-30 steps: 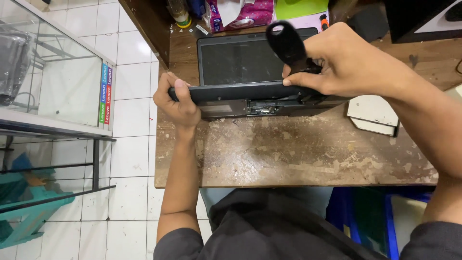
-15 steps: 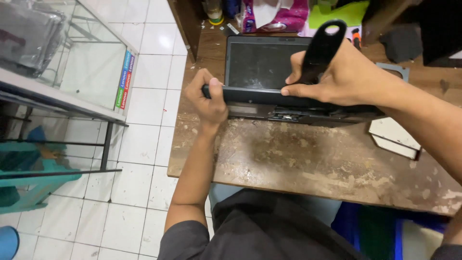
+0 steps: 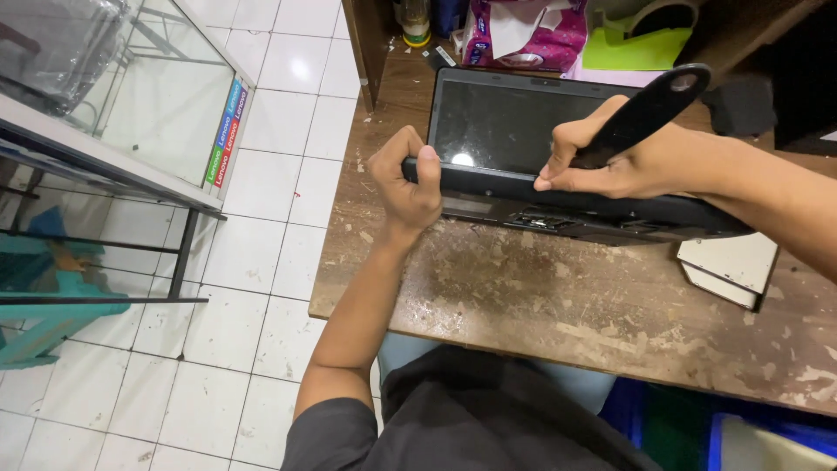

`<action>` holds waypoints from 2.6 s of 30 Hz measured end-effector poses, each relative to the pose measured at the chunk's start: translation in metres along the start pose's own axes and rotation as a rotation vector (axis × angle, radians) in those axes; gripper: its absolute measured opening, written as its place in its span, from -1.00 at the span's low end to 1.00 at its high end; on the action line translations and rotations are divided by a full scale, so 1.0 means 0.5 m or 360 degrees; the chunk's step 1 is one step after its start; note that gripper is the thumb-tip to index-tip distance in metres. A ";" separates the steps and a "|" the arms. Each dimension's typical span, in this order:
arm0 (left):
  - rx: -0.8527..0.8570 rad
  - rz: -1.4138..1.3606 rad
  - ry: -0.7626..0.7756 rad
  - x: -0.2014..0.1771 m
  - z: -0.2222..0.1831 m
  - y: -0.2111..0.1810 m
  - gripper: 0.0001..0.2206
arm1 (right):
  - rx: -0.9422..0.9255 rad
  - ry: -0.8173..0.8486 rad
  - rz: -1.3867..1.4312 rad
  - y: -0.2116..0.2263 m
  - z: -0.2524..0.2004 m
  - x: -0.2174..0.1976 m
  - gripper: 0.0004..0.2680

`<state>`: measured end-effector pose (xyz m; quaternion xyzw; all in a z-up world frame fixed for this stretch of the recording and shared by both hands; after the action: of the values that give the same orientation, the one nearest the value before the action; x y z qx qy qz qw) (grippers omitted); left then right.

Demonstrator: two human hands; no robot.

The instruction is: Using a plastic pry tool to detach and remove a keyboard from a laptop chassis

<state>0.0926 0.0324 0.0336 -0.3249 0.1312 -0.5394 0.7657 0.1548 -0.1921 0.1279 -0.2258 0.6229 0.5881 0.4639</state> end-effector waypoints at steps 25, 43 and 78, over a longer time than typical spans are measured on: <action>-0.0078 0.0004 0.0054 -0.009 -0.007 -0.015 -0.51 | -0.0144 0.0187 -0.0199 0.037 0.031 -0.014 -0.84; -0.0217 -0.0080 0.0051 -0.009 -0.003 -0.033 -0.58 | -0.0519 -0.0007 0.0069 0.088 0.208 0.027 -0.88; -0.0270 0.0239 -0.0103 0.034 0.040 0.013 -0.71 | 0.0236 0.0174 -0.0164 -0.039 0.073 -0.072 -0.81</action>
<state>0.1154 0.0252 0.0471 -0.3951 0.1755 -0.4567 0.7775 0.1992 -0.1710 0.1524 -0.2544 0.6767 0.5025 0.4742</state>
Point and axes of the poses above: each hand's wrist, its own z-axis towards the middle knuckle, its own x-axis out of the palm, y = z × x, the point moved 5 cm from there along z, towards the middle knuckle, and after that the axes turned 10 degrees about -z, right-handed, at the moved point
